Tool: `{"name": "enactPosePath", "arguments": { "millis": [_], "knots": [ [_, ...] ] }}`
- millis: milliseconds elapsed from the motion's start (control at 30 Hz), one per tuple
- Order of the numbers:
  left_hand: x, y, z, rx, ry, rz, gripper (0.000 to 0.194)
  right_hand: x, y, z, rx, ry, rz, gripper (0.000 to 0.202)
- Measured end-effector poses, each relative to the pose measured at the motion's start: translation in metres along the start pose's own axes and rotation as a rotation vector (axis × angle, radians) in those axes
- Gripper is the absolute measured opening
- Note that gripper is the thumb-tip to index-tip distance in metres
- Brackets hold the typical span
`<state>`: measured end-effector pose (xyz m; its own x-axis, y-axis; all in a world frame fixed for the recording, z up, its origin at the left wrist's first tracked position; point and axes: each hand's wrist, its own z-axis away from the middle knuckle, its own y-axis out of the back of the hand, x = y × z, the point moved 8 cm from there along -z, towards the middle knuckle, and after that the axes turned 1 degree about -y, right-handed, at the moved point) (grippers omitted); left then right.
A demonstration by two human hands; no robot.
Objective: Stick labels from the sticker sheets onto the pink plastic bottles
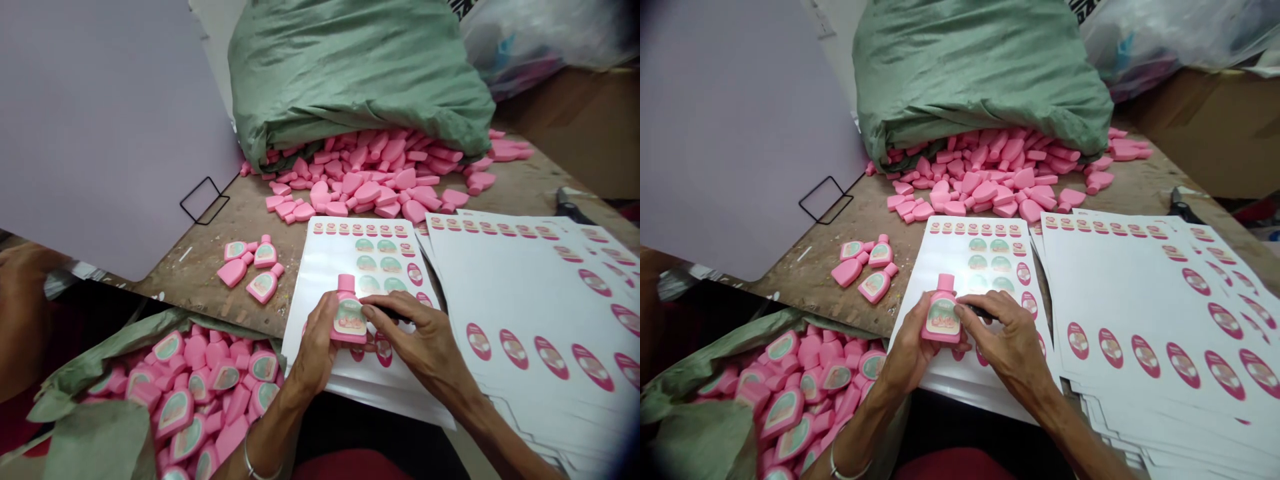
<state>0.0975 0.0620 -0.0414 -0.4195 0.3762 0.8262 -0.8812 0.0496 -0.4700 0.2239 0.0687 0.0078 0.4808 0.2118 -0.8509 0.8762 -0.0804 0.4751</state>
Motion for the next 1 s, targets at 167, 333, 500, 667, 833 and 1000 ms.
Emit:
{"name": "enactPosePath", "arguments": {
  "millis": [167,333,500,667,833,1000],
  "knots": [
    [0.005,-0.009,0.006,-0.151,0.011,-0.037,0.035,0.009,0.013,-0.006,0.076,-0.021,0.165,0.032],
    [0.007,-0.029,0.018,-0.256,0.056,-0.091,0.034,0.024,-0.002,-0.014,-0.091,-0.240,-0.111,0.060],
    [0.015,-0.010,0.022,-0.227,0.040,-0.150,0.045,0.042,0.002,-0.039,-0.154,-0.293,-0.128,0.052],
    [0.065,0.078,0.005,0.348,-0.237,-0.773,0.031,0.049,0.007,-0.122,-0.131,-0.044,0.212,0.034],
    [0.085,0.115,-0.011,0.548,-0.298,-1.222,0.035,0.039,-0.038,-0.213,-0.111,0.095,0.607,0.027],
    [0.102,0.112,-0.002,0.702,-0.628,-1.490,0.055,0.023,-0.081,-0.252,-0.139,0.176,0.666,0.026]
  ]
}}
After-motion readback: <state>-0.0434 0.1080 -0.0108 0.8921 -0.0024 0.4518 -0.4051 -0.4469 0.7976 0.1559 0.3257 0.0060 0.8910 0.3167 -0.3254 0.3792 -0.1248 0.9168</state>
